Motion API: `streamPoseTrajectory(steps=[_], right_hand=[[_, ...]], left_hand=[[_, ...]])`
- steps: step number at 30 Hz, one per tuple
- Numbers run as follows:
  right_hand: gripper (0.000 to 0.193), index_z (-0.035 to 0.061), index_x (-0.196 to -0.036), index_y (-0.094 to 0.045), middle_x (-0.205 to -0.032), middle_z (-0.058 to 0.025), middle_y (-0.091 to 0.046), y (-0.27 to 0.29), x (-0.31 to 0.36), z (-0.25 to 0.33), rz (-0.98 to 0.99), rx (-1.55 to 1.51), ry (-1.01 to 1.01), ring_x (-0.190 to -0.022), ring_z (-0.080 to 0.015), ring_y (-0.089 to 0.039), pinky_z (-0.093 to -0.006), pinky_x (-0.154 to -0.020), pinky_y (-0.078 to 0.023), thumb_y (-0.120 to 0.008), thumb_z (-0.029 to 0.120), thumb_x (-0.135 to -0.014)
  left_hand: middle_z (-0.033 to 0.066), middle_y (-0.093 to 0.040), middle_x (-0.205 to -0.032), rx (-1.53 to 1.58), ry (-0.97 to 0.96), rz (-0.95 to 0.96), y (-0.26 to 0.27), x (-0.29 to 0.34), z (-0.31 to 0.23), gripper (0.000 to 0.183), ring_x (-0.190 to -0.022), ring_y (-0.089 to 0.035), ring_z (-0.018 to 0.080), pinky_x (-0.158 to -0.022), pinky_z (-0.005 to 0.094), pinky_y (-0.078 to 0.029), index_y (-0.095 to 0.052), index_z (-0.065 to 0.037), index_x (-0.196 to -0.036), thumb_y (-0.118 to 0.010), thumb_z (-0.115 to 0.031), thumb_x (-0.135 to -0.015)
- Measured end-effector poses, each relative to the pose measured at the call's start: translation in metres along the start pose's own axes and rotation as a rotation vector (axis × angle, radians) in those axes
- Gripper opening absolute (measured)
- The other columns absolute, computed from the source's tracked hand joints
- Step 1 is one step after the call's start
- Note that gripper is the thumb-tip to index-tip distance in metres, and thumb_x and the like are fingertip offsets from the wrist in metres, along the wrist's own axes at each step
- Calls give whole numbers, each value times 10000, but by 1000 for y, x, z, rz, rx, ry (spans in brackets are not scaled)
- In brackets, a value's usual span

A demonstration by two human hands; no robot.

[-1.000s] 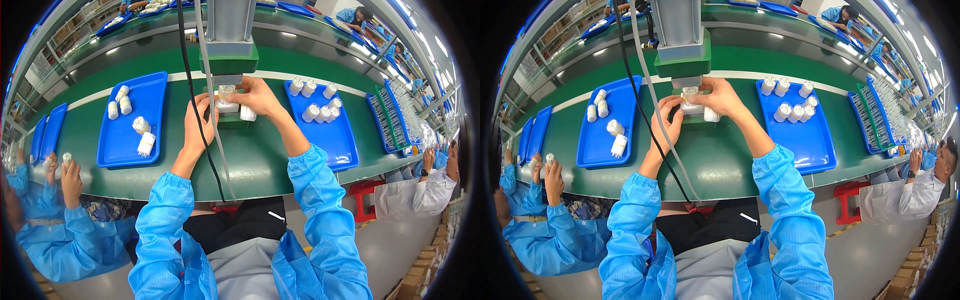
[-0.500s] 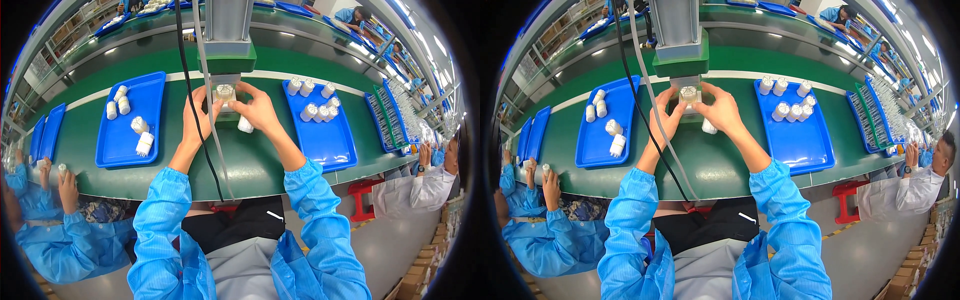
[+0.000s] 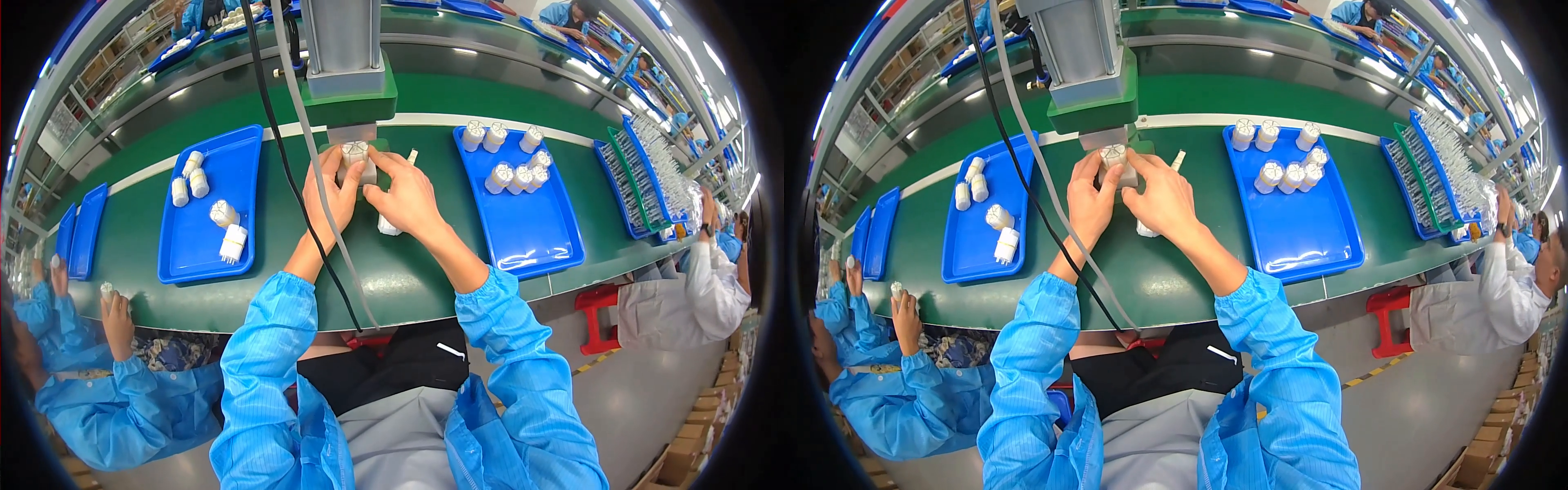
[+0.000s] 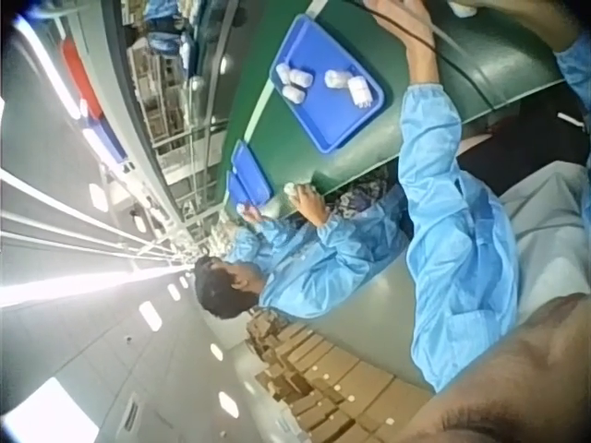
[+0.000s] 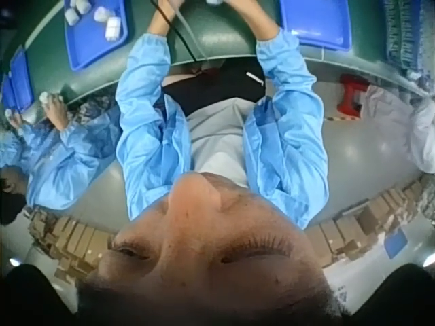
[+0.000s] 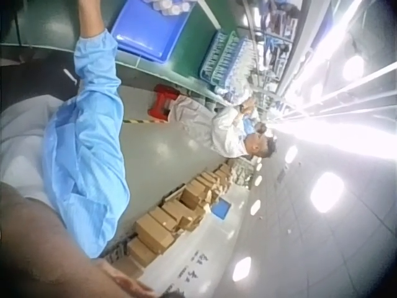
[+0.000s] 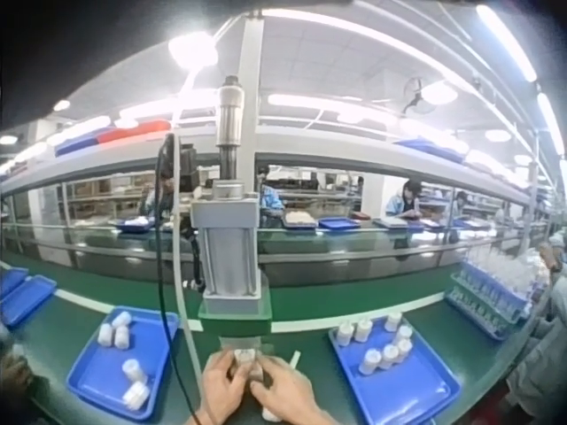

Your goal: The person assembles cylindrical components by taking them from trays, pressing them inside a machine fixture by hand, and securing rubber bands around the pressed assemblies.

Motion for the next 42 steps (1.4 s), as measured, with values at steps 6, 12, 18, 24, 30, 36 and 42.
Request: streamPoseTrajectory(steps=[6, 12, 18, 24, 30, 36, 42], right_hand=[[600, 39, -1354, -625, -1423, -153, -590, 0, -1, 1, 60, -30, -62, -1229, -373, -608, -432, -1013, -502, -695, 220, -786], [593, 38, -1354, -625, -1429, -149, -588, -1, 2, -1, 56, -1, -35, -1227, -369, -610, -428, -1007, -504, -688, 218, -792], [591, 77, -1364, -625, -1391, -129, -616, -2, 2, -3, -4, 2, 4, -1107, -374, -663, -456, -921, -544, -664, 189, -785], [593, 75, -1367, -622, -1387, -134, -616, -2, 3, -1, 15, -36, -21, -1121, -373, -656, -455, -925, -542, -666, 192, -788], [602, 78, -1370, -621, -1390, -138, -615, -4, 0, -5, 3, -10, 14, -1126, -370, -654, -457, -924, -541, -672, 189, -780], [591, 71, -1357, -630, -1392, -135, -614, -1, 1, -6, -5, 16, 26, -1117, -364, -660, -454, -925, -543, -673, 190, -780], [595, 53, -1362, -620, -1399, -145, -603, 0, 3, -2, 18, -18, -1, -1199, -369, -621, -434, -993, -512, -686, 213, -793]], left_hand=[[148, -645, -1283, 29, -10, 40, -2, 4, 4, 383, -1114, -613, 358, -946, 426, -498, -675, -44, -1198, -661, -348, -965], [150, -641, -1280, 6, -4, 18, 0, 6, 1, 368, -1126, -606, 369, -962, 430, -489, -681, -54, -1201, -660, -334, -964], [157, -640, -1276, 5, -16, -16, -2, 5, 4, 371, -1123, -608, 370, -958, 427, -491, -684, -47, -1195, -670, -328, -953], [168, -635, -1283, 21, -27, -34, 0, 5, 0, 379, -1136, -603, 368, -972, 443, -485, -680, -39, -1210, -682, -302, -937], [166, -635, -1280, 39, 9, 20, -2, 5, 5, 380, -1136, -601, 372, -986, 438, -476, -681, -37, -1210, -680, -306, -942], [151, -635, -1281, 67, 35, 69, -2, 1, 2, 386, -1117, -613, 356, -931, 415, -509, -677, -44, -1220, -674, -319, -949], [144, -634, -1282, 79, 19, 23, -1, 6, 2, 383, -1106, -626, 345, -900, 402, -524, -677, -53, -1222, -675, -324, -952]])
Point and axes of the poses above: each hand's wrist, its own x-axis away from the middle knuckle, its own y-axis out of the back of the hand, z = x × y, the point moved 5 cm from there along -x, towards the middle knuckle
